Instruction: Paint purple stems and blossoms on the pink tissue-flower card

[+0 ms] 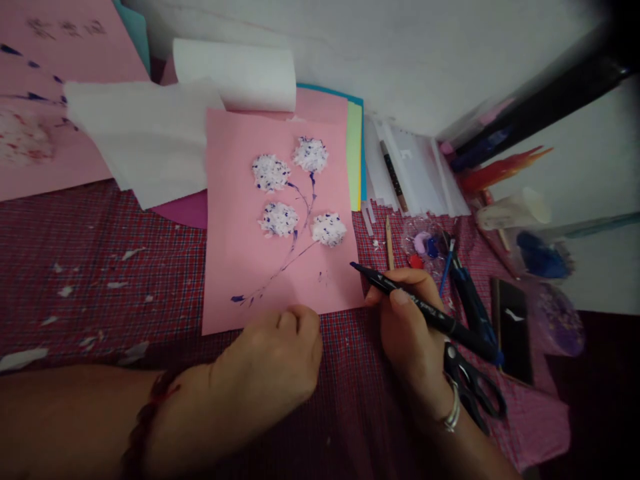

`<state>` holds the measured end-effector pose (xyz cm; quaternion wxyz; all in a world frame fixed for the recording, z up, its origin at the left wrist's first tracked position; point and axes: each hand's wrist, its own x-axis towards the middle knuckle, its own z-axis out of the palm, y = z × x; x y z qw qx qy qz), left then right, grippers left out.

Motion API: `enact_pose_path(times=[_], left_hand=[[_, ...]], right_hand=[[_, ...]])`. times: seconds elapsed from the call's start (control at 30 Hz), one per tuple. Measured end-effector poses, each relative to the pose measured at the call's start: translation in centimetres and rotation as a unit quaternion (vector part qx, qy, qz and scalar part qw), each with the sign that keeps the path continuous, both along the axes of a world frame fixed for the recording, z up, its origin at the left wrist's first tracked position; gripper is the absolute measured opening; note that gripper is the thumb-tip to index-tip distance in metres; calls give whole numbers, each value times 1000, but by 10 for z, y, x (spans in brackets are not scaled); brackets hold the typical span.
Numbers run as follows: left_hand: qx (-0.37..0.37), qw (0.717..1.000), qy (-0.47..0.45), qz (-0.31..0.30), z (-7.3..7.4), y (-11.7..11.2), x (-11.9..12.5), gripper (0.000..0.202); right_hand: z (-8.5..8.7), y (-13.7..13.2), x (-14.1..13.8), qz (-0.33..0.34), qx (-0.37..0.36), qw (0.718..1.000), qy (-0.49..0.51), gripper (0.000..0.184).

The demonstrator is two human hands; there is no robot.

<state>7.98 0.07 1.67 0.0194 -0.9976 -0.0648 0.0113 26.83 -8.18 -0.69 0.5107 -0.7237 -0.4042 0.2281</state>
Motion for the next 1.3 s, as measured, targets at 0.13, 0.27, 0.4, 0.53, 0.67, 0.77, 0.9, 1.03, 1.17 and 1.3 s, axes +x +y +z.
enact_pose_path(times=[0.13,0.27,0.4,0.53,0.67,0.77,0.9,1.03,1.17,1.3], left_hand=[[-22,999,-14,-47,-3,-16,-10,42],[-25,999,-7,-40,-10,-25,-13,48],[-28,999,-13,-37,-9,-25,-12,46],[-35,998,-25,-38,-6,-23,-13,47],[-27,999,-12,-15,-11,-22,-12,50],[-28,999,-8,-20,-14,-21,-12,51],[-28,999,-14,-21,-15,-21,-11,48],[-29,999,-17,-28,-13,-19,-9,47],[-40,998,-28,-29,-12,-18,-9,45],[-34,998,-25,-35,-10,-17,-8,45]], right_hand=[[7,-4,-9,52,-23,998,15,18],[3,-3,-12,81,-69,993,-46,11],[-3,-1,-10,60,-61,993,-75,9],[-3,-2,-7,84,-61,991,-82,11],[-3,0,-10,111,-70,986,-100,12],[-1,3,-13,113,-61,986,-107,12],[0,3,-13,113,-71,984,-116,13],[-2,0,-11,120,-64,983,-120,12],[-4,-1,-11,107,-81,983,-122,11],[-4,-2,-10,114,-80,983,-120,10]])
